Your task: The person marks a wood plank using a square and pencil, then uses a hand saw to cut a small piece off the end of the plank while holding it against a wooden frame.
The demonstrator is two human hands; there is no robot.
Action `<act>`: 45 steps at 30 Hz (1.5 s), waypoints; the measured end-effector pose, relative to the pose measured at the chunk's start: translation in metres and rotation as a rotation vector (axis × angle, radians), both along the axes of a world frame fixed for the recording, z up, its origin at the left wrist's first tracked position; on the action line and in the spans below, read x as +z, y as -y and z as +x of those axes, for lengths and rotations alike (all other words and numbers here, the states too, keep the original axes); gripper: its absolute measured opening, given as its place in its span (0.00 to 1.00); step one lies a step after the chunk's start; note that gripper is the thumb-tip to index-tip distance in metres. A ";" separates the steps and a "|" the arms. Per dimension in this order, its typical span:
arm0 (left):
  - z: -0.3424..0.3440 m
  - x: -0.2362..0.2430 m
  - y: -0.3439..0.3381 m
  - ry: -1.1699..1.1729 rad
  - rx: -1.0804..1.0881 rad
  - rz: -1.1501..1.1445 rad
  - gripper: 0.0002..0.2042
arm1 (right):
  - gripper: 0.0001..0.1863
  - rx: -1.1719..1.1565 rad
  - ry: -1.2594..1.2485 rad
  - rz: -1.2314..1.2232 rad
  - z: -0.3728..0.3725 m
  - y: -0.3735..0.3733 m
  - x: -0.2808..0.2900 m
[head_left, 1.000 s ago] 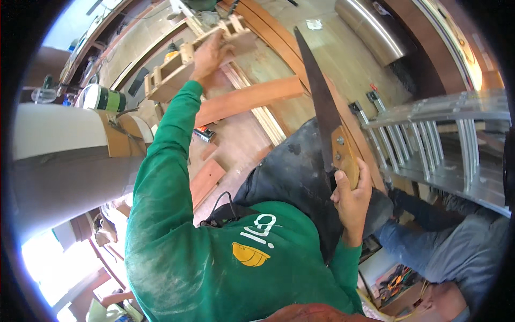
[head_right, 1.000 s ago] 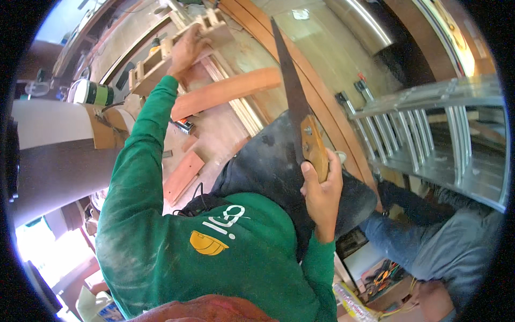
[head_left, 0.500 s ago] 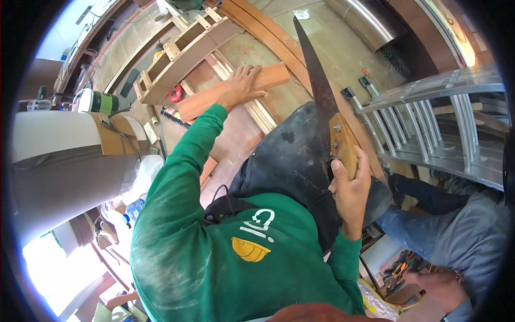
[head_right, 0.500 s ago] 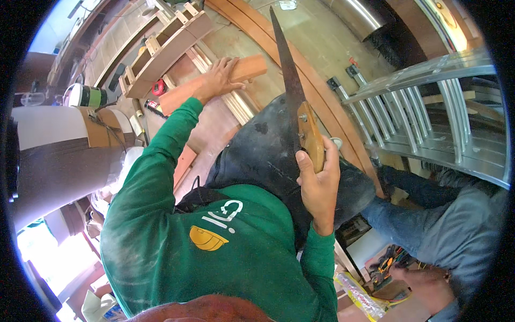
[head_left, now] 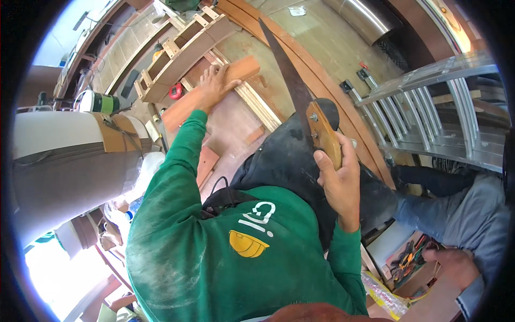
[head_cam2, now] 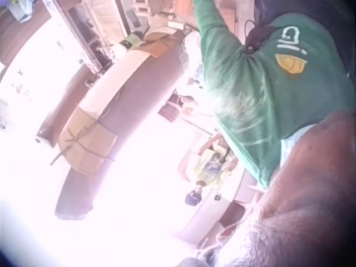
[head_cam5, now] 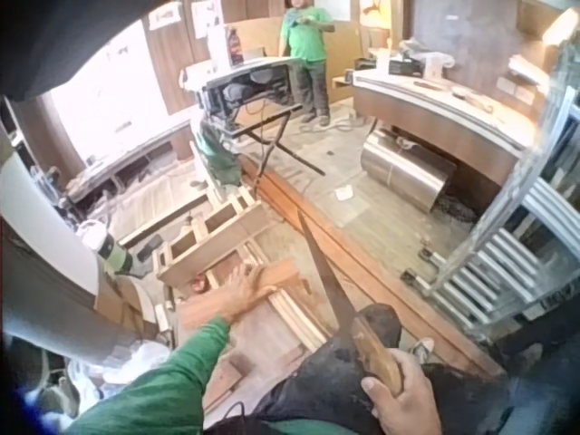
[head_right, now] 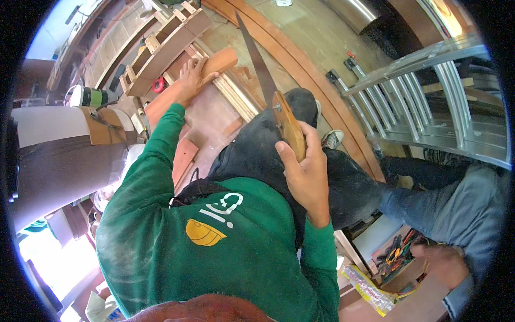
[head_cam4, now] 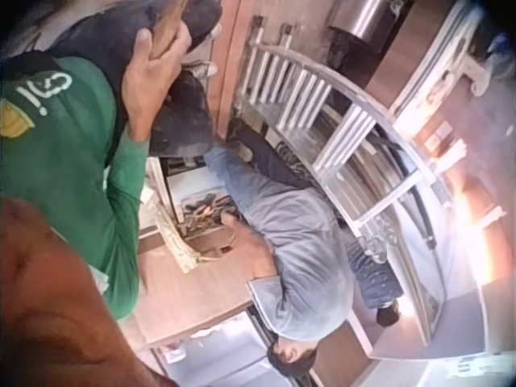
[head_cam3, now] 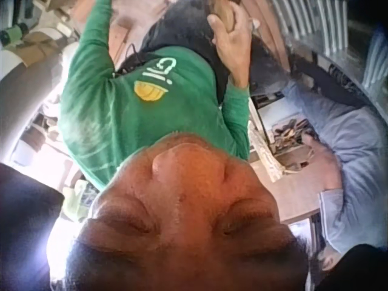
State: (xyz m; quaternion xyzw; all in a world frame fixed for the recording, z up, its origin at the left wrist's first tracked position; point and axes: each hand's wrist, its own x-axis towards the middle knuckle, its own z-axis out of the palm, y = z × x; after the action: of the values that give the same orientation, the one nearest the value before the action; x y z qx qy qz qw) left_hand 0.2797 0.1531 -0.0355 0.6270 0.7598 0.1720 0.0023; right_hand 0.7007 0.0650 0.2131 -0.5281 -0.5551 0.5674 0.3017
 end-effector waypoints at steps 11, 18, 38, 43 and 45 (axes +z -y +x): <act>-0.019 0.001 -0.012 0.040 0.006 -0.026 0.31 | 0.28 0.126 0.135 0.089 -0.035 -0.021 -0.019; -0.012 -0.024 -0.062 0.099 -0.161 0.163 0.20 | 0.26 0.201 0.223 0.218 -0.042 -0.024 -0.032; -0.003 -0.025 -0.075 -0.323 -0.096 -0.094 0.17 | 0.28 0.266 0.221 0.138 -0.038 -0.029 -0.042; -0.007 -0.028 -0.078 -0.288 -0.106 -0.095 0.17 | 0.30 0.324 0.194 0.108 -0.031 -0.023 -0.040; -0.011 -0.031 -0.076 -0.300 -0.102 -0.090 0.17 | 0.30 0.345 0.216 0.217 -0.029 -0.021 -0.036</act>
State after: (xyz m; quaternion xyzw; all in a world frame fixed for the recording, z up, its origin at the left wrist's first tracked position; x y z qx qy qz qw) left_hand 0.2687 0.2294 -0.0669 0.6827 0.7257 0.0419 -0.0743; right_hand 0.6721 0.0860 0.1769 -0.4473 -0.7241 0.4877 0.1942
